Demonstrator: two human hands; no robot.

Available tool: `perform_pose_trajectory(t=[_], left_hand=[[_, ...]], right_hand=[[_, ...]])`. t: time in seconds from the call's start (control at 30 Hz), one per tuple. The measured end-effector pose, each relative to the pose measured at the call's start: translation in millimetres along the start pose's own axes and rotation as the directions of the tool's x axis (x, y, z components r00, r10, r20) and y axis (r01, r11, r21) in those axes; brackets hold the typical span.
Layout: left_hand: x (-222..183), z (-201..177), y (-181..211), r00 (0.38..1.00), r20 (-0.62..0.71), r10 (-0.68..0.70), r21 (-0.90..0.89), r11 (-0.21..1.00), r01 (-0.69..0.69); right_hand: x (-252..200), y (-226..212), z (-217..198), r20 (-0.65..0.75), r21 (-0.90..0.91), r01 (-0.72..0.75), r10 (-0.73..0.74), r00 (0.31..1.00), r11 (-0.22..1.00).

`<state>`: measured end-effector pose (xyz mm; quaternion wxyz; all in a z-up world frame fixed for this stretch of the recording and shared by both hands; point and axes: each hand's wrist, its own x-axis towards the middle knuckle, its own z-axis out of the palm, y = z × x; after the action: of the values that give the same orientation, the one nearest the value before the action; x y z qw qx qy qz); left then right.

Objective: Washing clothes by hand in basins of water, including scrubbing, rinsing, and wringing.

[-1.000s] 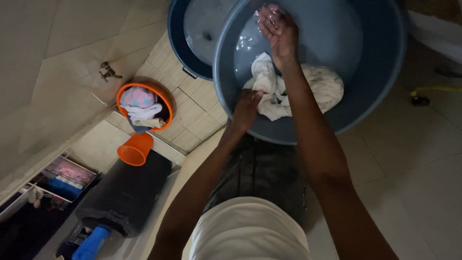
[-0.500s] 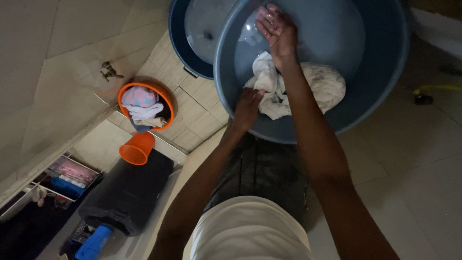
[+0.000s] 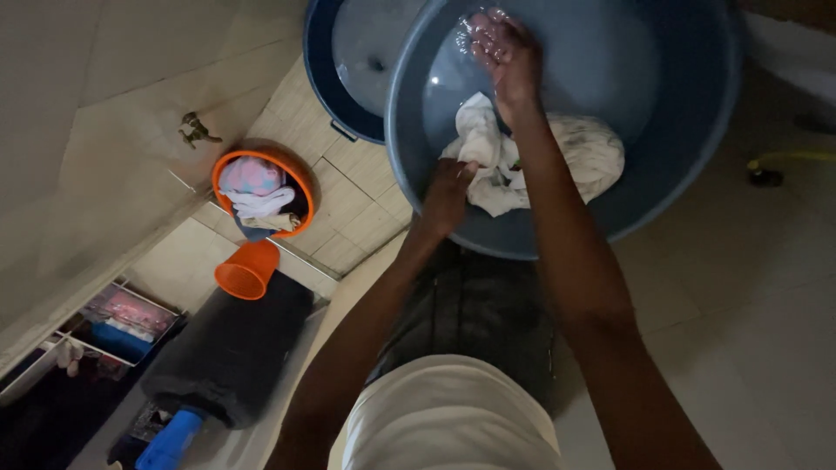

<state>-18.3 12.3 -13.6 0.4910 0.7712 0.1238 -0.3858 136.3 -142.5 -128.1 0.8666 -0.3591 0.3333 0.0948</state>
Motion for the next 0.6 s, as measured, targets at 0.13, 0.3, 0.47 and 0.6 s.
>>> perform_pose_trajectory(t=[0.13,0.3,0.47,0.6], left_hand=[[4.1,6.3,-10.4,0.999,-0.034,-0.005,0.051,0.999,0.006],[3.2,7.0,-9.8,0.996,-0.089,0.022,-0.025,0.999,-0.024],[0.0,-0.6,3.0,0.995,0.009,-0.095,0.025,0.995,0.095],[-0.9,1.0,-2.4,0.995,-0.041,-0.093,-0.025,0.995,0.092]], right_hand=[[-12.0,-17.7,2.6,-0.082,-0.149,0.001,-0.014,0.997,0.989],[-9.6,-16.2,-35.6,-0.22,-0.171,0.133,-0.169,0.961,0.976],[-16.2,-17.0,-100.4,-0.125,-0.176,0.097,-0.12,0.985,0.98],[-70.5,-63.1,-63.1,-0.252,-0.512,-0.027,-0.119,0.96,0.859]])
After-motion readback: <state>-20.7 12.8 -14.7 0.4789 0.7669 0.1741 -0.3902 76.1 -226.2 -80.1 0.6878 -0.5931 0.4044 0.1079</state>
